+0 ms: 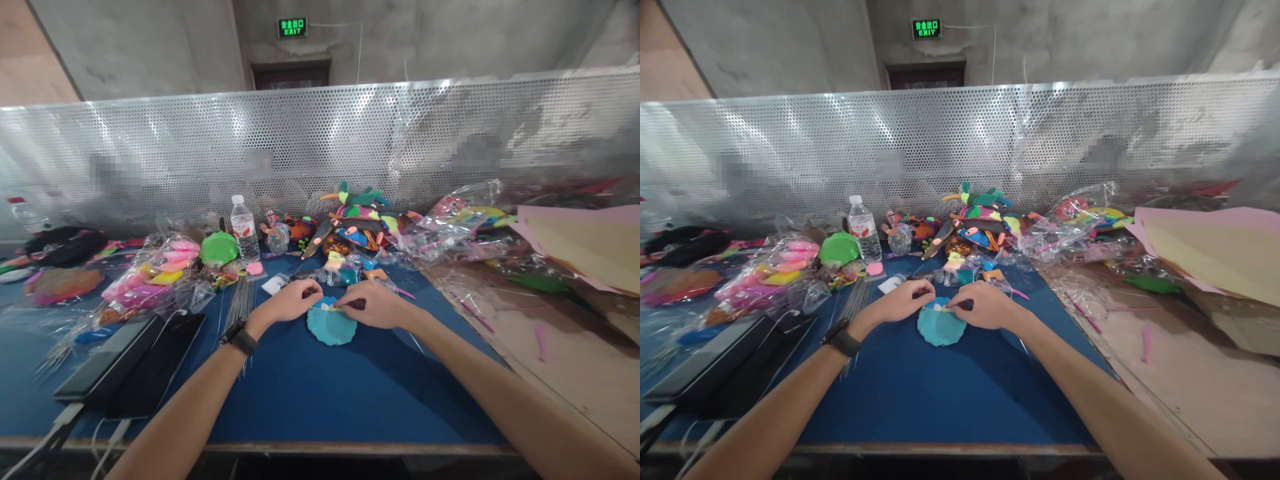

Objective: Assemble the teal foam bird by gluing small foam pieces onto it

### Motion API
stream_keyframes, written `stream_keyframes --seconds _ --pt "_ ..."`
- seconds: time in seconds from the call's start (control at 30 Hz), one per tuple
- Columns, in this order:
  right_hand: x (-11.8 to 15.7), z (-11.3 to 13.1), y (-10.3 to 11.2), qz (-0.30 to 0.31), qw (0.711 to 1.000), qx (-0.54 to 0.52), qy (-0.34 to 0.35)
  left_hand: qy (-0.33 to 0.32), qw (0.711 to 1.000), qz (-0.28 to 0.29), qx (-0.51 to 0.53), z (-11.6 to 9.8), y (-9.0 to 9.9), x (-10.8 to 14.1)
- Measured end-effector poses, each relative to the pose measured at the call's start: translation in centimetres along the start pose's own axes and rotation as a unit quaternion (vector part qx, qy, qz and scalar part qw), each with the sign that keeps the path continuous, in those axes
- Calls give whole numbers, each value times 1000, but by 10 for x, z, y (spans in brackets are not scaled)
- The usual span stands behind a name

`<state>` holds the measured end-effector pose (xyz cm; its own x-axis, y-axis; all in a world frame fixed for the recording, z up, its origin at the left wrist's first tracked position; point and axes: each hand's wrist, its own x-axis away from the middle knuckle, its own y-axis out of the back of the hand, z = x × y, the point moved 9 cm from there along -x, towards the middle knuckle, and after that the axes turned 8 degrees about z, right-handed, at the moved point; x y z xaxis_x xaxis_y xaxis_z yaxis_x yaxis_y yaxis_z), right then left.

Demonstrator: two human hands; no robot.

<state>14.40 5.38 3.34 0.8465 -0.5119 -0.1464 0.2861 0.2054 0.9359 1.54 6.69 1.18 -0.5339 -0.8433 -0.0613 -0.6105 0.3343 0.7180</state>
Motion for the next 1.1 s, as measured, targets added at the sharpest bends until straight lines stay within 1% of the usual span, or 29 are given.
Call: stream_keyframes --seconds 0.1,0.23,0.37,0.43,0.53,0.63,0.7,0.8,0.87,0.97,1.1 --pt "0 1 1 5 1000 -10 -2 -2 1000 -26 9 -2 6 0" --pt "1 -4 7 -26 999 -8 -22 -13 998 -50 36 -5 12 2" --pt "1 -6 0 4 1000 -13 -16 -24 997 -66 27 -4 16 3" --pt "1 -8 1 -1 1000 -8 -26 -27 997 -68 15 -3 16 2" --pt "2 -9 6 -29 999 -5 -32 -24 998 -58 5 -4 14 2" --pt "1 -6 1 -6 1000 -20 -16 -23 999 -39 23 -7 11 2" --pt "0 -6 -1 9 999 -26 -19 -19 999 -34 30 -8 11 2" --pt "0 -7 1 -2 999 -21 -28 -4 999 -35 17 -7 11 3" --pt "0 -5 -1 9 999 -25 -18 3 999 -33 9 -5 10 3" --pt "0 -3 -5 25 999 -33 -5 1 999 -22 24 -3 6 2" --pt "1 -9 -4 14 999 -9 -33 -10 999 2 31 -5 3 1"
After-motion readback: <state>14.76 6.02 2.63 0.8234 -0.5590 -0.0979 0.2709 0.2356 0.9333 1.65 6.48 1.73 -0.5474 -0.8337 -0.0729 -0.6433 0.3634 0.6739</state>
